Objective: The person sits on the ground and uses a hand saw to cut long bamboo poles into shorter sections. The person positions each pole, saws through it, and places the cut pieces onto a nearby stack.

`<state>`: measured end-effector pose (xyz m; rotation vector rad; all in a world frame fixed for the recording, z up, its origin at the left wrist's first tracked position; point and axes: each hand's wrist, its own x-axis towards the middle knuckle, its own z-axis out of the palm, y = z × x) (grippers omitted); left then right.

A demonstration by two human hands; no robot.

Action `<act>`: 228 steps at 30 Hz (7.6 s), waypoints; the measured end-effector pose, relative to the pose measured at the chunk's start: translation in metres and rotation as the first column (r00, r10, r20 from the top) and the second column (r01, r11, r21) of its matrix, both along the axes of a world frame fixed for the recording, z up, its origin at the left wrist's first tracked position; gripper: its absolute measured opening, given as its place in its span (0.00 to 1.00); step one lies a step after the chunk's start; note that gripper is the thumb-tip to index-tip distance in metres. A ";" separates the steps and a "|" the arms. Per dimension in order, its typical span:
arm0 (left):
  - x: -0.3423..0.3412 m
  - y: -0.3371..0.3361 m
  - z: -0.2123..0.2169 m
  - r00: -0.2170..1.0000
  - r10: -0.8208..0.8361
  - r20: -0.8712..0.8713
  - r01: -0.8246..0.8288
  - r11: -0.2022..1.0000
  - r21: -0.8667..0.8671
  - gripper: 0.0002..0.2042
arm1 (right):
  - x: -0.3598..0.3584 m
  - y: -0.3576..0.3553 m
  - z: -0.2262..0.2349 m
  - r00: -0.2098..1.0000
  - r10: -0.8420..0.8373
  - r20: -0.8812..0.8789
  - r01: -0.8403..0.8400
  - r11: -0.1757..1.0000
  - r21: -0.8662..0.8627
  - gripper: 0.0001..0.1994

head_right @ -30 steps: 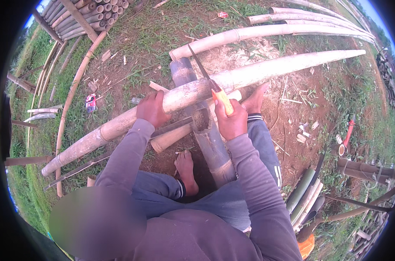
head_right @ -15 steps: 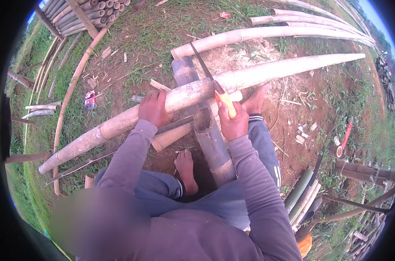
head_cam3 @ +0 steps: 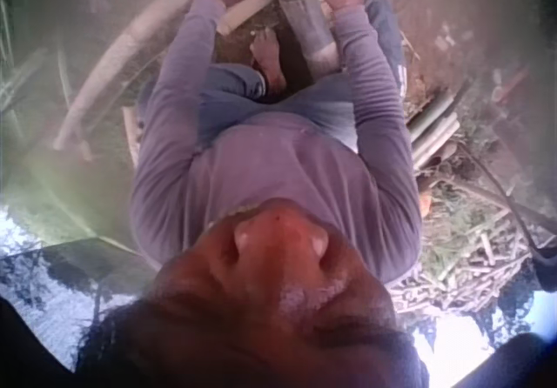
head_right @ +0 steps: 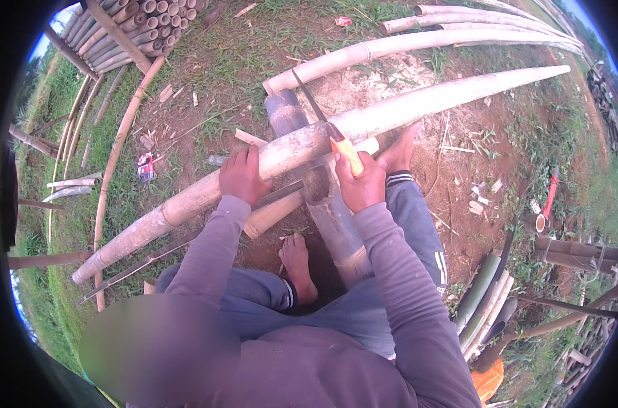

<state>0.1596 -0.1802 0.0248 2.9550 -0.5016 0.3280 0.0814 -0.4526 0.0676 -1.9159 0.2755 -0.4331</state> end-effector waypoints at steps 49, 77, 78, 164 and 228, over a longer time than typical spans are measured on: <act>0.019 0.003 0.024 0.939 0.017 -0.344 -0.013 1.000 0.012 0.42 | -0.154 -0.021 0.031 0.996 -0.016 -0.083 0.012 0.999 -0.047 0.13; 0.013 -0.008 0.028 0.941 0.099 -0.324 -0.073 0.993 0.091 0.46 | -0.107 -0.025 -0.025 0.978 -0.095 -0.184 0.117 0.987 0.112 0.13; 0.018 -0.009 0.029 0.949 0.073 -0.308 -0.054 0.996 0.068 0.46 | -0.122 -0.031 -0.022 0.968 -0.091 -0.232 0.145 0.963 0.226 0.13; -0.510 0.397 0.160 0.702 0.710 0.054 -0.688 0.697 -0.202 0.52 | -0.129 0.488 0.096 0.275 0.960 -0.058 -0.903 0.279 0.326 0.23; -0.030 0.159 0.062 0.956 -0.278 -0.094 0.260 0.950 -0.170 0.26 | -0.197 -0.087 -0.007 0.739 -0.367 -0.565 -0.219 0.663 -0.716 0.27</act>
